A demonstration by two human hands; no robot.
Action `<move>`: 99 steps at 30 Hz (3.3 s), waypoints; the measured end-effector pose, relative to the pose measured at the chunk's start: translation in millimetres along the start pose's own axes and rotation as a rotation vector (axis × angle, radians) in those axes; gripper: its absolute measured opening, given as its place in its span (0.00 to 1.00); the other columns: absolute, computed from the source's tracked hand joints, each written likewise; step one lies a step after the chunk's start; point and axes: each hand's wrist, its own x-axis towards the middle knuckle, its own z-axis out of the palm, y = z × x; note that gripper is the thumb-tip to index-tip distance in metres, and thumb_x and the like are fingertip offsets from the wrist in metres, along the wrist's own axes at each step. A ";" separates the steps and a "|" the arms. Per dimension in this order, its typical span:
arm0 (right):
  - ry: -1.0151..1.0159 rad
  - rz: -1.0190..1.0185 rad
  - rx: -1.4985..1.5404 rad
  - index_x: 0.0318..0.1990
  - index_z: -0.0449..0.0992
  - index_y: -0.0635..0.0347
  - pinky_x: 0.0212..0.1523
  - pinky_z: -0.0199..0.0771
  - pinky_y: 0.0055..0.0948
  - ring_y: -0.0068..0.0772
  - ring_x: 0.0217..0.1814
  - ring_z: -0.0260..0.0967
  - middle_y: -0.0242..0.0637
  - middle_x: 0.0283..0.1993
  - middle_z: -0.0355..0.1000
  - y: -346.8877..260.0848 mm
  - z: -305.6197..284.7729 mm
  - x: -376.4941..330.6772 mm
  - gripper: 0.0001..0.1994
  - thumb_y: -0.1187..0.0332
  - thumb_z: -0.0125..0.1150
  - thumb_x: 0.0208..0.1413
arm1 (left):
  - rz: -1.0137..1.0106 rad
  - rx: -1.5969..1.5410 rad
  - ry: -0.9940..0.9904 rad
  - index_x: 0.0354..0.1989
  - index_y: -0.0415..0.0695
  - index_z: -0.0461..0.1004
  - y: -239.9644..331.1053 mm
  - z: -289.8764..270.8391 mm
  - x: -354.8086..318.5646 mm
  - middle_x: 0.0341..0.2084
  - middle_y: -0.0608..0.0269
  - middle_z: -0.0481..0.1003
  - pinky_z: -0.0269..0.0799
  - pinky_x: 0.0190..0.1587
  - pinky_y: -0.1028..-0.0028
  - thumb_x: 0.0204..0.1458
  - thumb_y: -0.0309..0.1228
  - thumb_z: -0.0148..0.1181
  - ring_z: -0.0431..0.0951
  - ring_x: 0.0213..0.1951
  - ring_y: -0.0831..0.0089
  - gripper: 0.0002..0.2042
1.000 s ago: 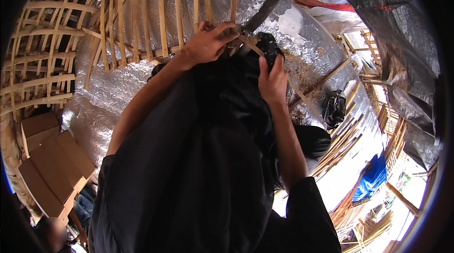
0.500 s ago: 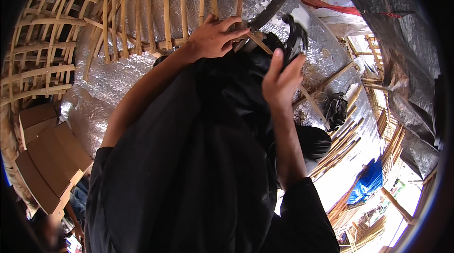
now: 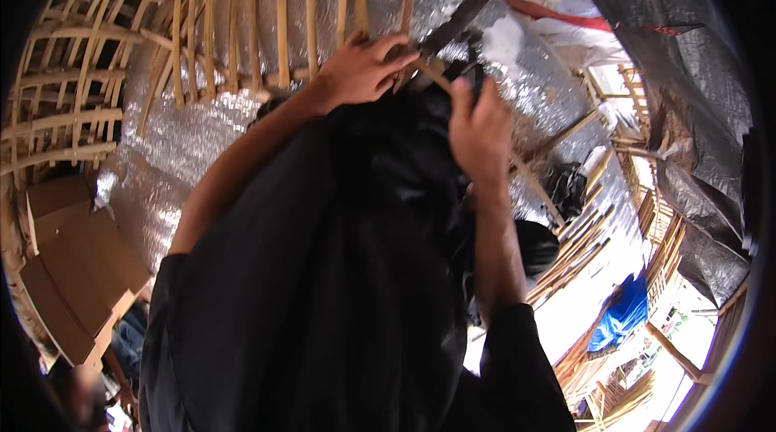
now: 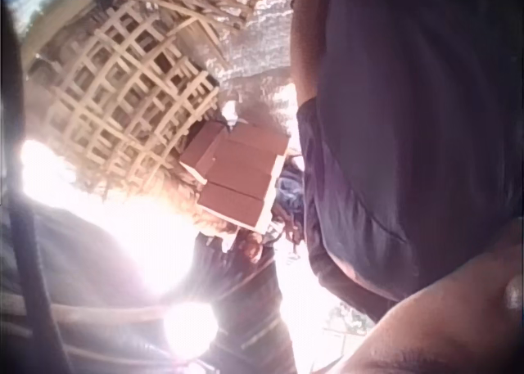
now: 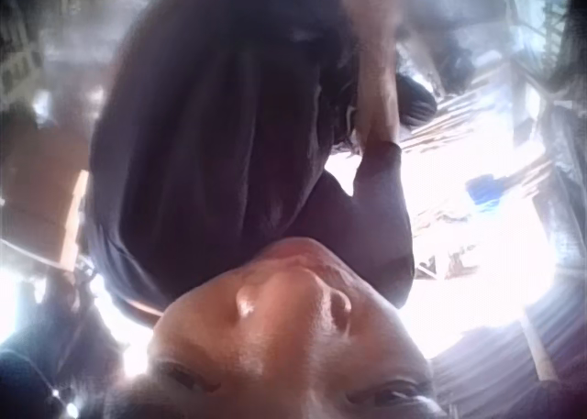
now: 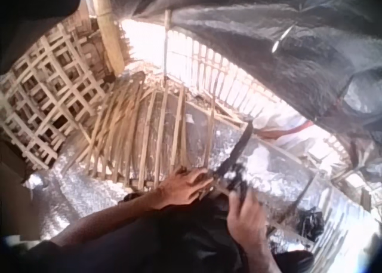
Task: The person secures bamboo slats to a wooden frame using a stapler by hand, handling individual bamboo strips and aligning them with the grid before fastening.
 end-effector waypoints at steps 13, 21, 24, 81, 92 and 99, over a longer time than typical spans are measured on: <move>0.230 -0.050 0.093 0.47 0.67 0.69 0.30 0.74 0.56 0.73 0.34 0.75 0.59 0.29 0.73 17.1 38.9 -31.3 0.15 0.63 0.56 0.71 | 0.067 -0.122 -0.013 0.69 0.55 0.70 -9.8 -11.9 6.2 0.68 0.60 0.62 0.69 0.52 0.53 0.51 0.42 0.70 0.78 0.56 0.62 0.34; 0.248 0.060 0.062 0.46 0.69 0.68 0.35 0.77 0.55 0.71 0.38 0.78 0.61 0.34 0.77 -2.4 -21.9 17.2 0.15 0.61 0.58 0.70 | 0.039 -0.071 -0.079 0.66 0.55 0.73 -21.3 17.0 26.1 0.67 0.61 0.61 0.70 0.53 0.56 0.59 0.45 0.66 0.79 0.52 0.64 0.27; 0.389 -0.046 0.025 0.45 0.68 0.68 0.37 0.77 0.57 0.74 0.37 0.77 0.61 0.32 0.78 25.8 16.2 7.4 0.16 0.59 0.57 0.71 | 0.066 -0.052 0.066 0.65 0.55 0.74 -22.9 36.2 21.8 0.66 0.62 0.61 0.70 0.53 0.56 0.61 0.47 0.65 0.79 0.51 0.65 0.25; -0.255 0.098 -0.234 0.45 0.68 0.70 0.47 0.74 0.67 0.72 0.42 0.78 0.70 0.36 0.77 18.9 31.0 27.7 0.16 0.62 0.57 0.68 | 0.043 0.058 0.070 0.64 0.58 0.76 -21.2 28.9 18.9 0.63 0.60 0.65 0.70 0.54 0.54 0.61 0.54 0.62 0.80 0.51 0.62 0.25; 0.108 -0.026 -0.079 0.46 0.69 0.68 0.29 0.78 0.53 0.68 0.30 0.78 0.57 0.27 0.76 -29.2 23.1 -9.0 0.16 0.61 0.62 0.68 | -0.042 -0.039 -0.035 0.67 0.58 0.73 -25.8 24.9 -16.2 0.66 0.58 0.65 0.71 0.56 0.52 0.62 0.56 0.59 0.77 0.58 0.62 0.28; -0.086 0.056 -0.266 0.44 0.68 0.69 0.33 0.79 0.51 0.68 0.40 0.78 0.66 0.41 0.76 -12.8 58.8 13.1 0.17 0.60 0.60 0.69 | 0.008 0.021 0.049 0.68 0.59 0.72 -55.2 15.6 -20.6 0.65 0.60 0.64 0.70 0.57 0.56 0.61 0.54 0.63 0.79 0.52 0.66 0.29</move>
